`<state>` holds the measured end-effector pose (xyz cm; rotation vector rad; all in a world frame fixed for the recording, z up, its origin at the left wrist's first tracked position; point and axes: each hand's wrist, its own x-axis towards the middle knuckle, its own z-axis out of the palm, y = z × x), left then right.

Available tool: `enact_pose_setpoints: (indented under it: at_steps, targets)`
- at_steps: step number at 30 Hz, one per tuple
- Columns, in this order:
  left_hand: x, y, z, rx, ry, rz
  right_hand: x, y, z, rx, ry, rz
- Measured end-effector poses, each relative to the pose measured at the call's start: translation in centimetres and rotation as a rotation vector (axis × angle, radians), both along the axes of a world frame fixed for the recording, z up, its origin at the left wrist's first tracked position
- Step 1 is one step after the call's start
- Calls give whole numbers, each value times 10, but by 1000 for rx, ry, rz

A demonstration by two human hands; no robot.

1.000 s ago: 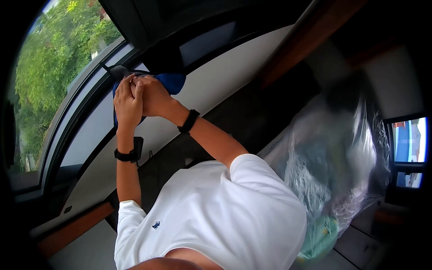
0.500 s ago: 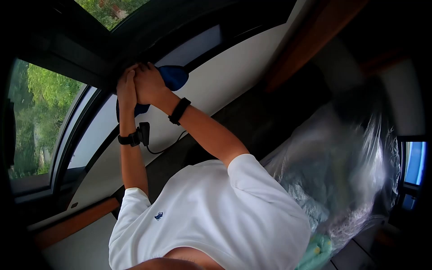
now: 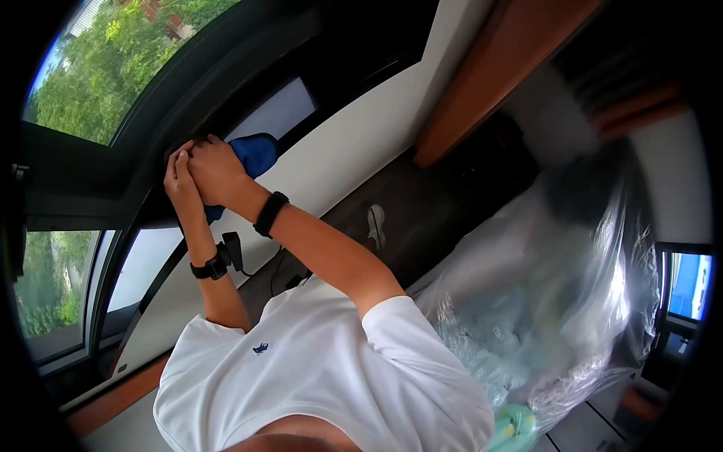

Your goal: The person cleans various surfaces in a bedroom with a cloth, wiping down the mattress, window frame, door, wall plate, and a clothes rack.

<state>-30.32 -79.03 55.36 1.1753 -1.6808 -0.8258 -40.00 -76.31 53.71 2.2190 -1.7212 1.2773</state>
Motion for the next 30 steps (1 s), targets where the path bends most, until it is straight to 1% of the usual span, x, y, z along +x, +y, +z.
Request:
enact_pose_setpoints:
  at_steps: [2, 3, 4, 6, 7, 8, 9, 10, 11, 13, 14, 16, 18, 19, 21, 22, 24, 25, 26, 28, 29, 30]
  targets:
    - [-12, 1, 8, -18, -3, 4, -10, -4, 3, -68, -5, -29]
    - [-17, 3, 17, -53, -48, -15, -14, -8, 8, -63, -1, -29]
    - [-26, 1, 21, -42, -35, -12, -25, -9, 11, -46, -11, -14]
    - [-55, 0, 19, -23, -56, -70, -60, -5, 13, 0, 3, 12]
    - [-74, 3, 17, 1, -61, -104, -80, 0, 15, -1, 22, -25]
    - [-93, 7, 14, 30, -47, -86, -98, 4, 15, -3, 41, -54]
    - [-116, 13, 16, -54, -16, -99, -119, 8, 15, 14, 50, -35]
    - [-132, 14, 16, -141, 14, -107, -134, 6, 16, -110, 51, -23]
    - [-147, 14, 11, -133, 22, -85, -150, 3, 17, -240, 48, -11]
    - [-177, 16, 2, -452, -89, 53, -181, 6, 21, -184, 67, 28]
    - [-191, 17, 3, -439, -58, 4, -195, 8, 22, -135, 79, 44]
    - [-219, 18, 4, -347, 8, -54, -220, 14, 16, -127, 108, 31]
    - [-244, 21, 9, -221, 10, -182, -241, 24, 10, -106, 145, -215]
    - [-258, 22, 10, -220, 5, -169, -250, 31, 8, -106, 141, -202]
    - [-281, 20, 7, -351, -73, -243, -267, 39, 7, -177, 83, -302]
    - [-287, 18, 9, -352, -82, -222, -275, 40, 8, -179, 75, -281]
    - [-291, 16, 10, -180, -89, -308, -287, 36, 7, 229, -13, -237]
    - [-290, 15, 11, -107, -39, -332, -290, 34, 6, 100, 6, -172]
    - [-287, 14, 12, -116, -48, -318, -291, 28, 5, 91, -1, -157]
    - [-275, 22, 11, -62, -39, -265, -286, 23, -3, -84, 114, -196]
    - [-268, 29, 13, -61, -50, -252, -282, 23, -4, -84, 102, -183]
    - [-257, 36, 18, 12, -109, -205, -273, 21, -2, -94, 153, -178]
